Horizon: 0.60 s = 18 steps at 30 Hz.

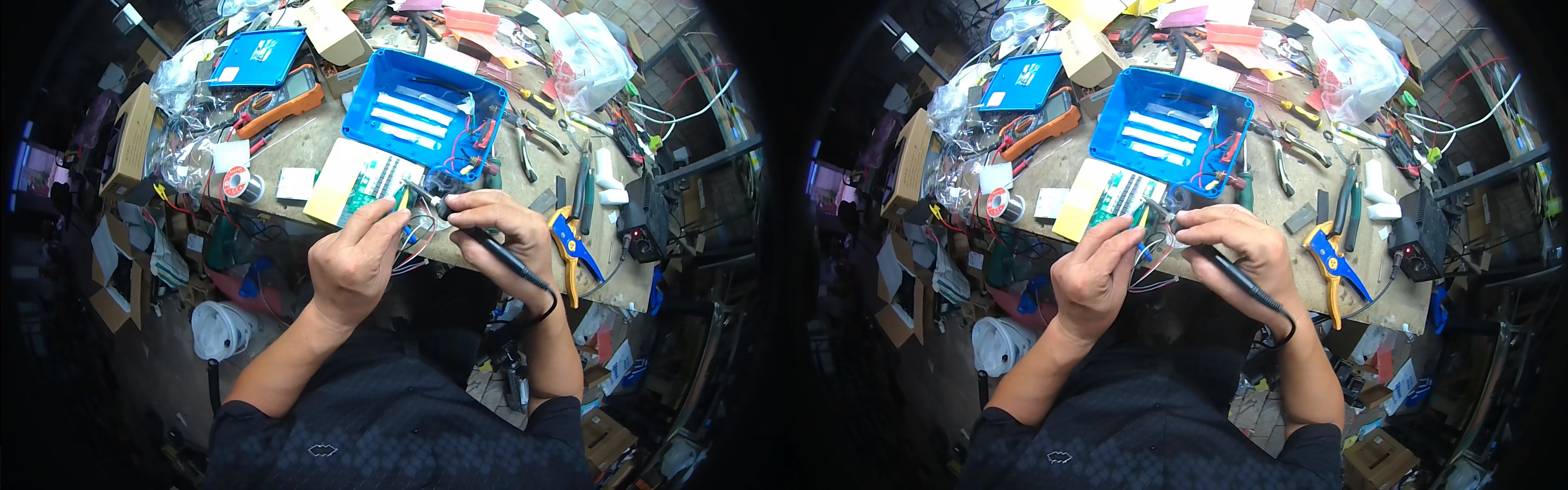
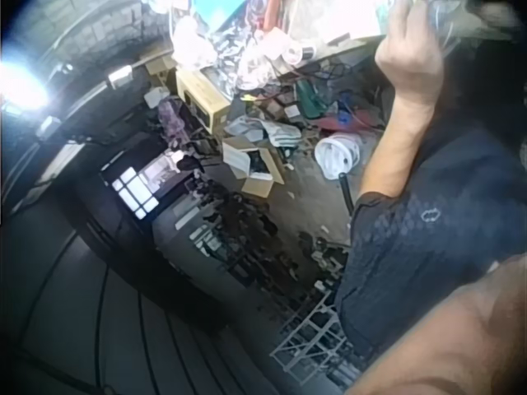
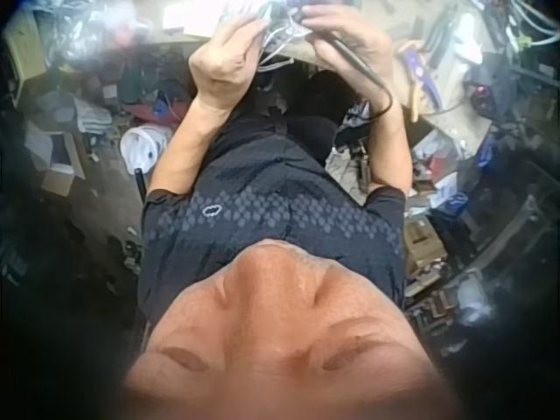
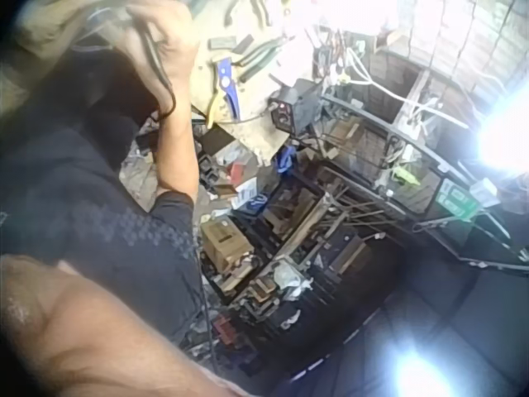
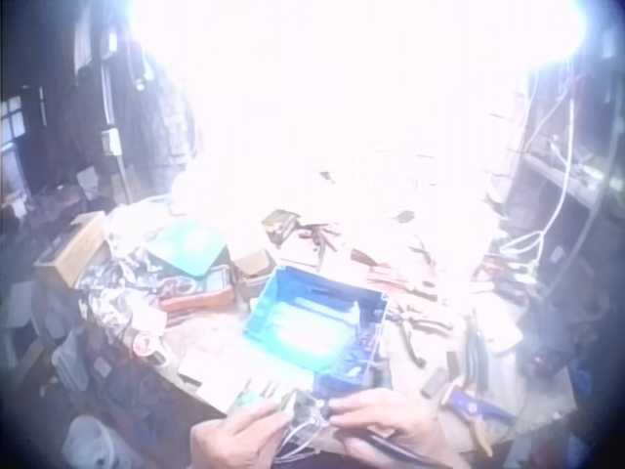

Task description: The person solders wires to a green circuit board using a soldering iron and solder wire. They repeatedly heat joints and apply solder, then place the board into a blue plastic case.

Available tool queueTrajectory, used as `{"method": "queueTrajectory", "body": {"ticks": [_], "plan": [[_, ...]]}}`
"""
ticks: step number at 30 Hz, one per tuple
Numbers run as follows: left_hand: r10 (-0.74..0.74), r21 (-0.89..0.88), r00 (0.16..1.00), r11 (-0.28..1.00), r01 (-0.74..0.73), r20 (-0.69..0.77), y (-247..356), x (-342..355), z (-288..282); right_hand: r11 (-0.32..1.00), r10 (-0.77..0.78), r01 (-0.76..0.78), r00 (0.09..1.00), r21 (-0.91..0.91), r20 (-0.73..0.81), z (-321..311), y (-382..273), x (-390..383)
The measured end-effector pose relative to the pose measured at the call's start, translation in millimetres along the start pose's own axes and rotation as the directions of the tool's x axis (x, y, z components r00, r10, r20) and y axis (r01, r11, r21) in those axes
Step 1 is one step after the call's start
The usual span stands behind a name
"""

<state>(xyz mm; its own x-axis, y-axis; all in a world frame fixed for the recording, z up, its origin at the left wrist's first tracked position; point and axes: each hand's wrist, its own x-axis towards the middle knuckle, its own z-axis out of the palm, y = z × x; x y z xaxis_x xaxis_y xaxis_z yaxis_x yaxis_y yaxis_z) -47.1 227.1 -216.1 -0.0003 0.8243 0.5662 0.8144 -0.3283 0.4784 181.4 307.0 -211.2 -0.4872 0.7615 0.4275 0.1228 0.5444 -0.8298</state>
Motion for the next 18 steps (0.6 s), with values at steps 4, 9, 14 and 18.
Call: {"method": "queueTrajectory", "body": {"ticks": [4,9,14,18], "plan": [[0.006,-0.005,1.0,1.0,-0.006,-0.005,0,0,0,0.999,0.028,-0.029,0.999,0.023,0.031,-8,-2,5],[0.0,-0.004,1.0,1.0,0.0,-0.007,0,0,-1,0.98,0.148,-0.147,0.989,0.131,0.007,-14,-2,7],[0.005,0.001,1.0,1.0,-0.005,-0.013,-1,0,0,0.938,0.292,-0.281,0.956,0.204,-0.028,-12,-8,6],[0.005,0.002,1.0,1.0,-0.005,-0.029,-1,0,0,0.905,0.386,-0.375,0.922,0.203,-0.016,-12,-8,4]]}}
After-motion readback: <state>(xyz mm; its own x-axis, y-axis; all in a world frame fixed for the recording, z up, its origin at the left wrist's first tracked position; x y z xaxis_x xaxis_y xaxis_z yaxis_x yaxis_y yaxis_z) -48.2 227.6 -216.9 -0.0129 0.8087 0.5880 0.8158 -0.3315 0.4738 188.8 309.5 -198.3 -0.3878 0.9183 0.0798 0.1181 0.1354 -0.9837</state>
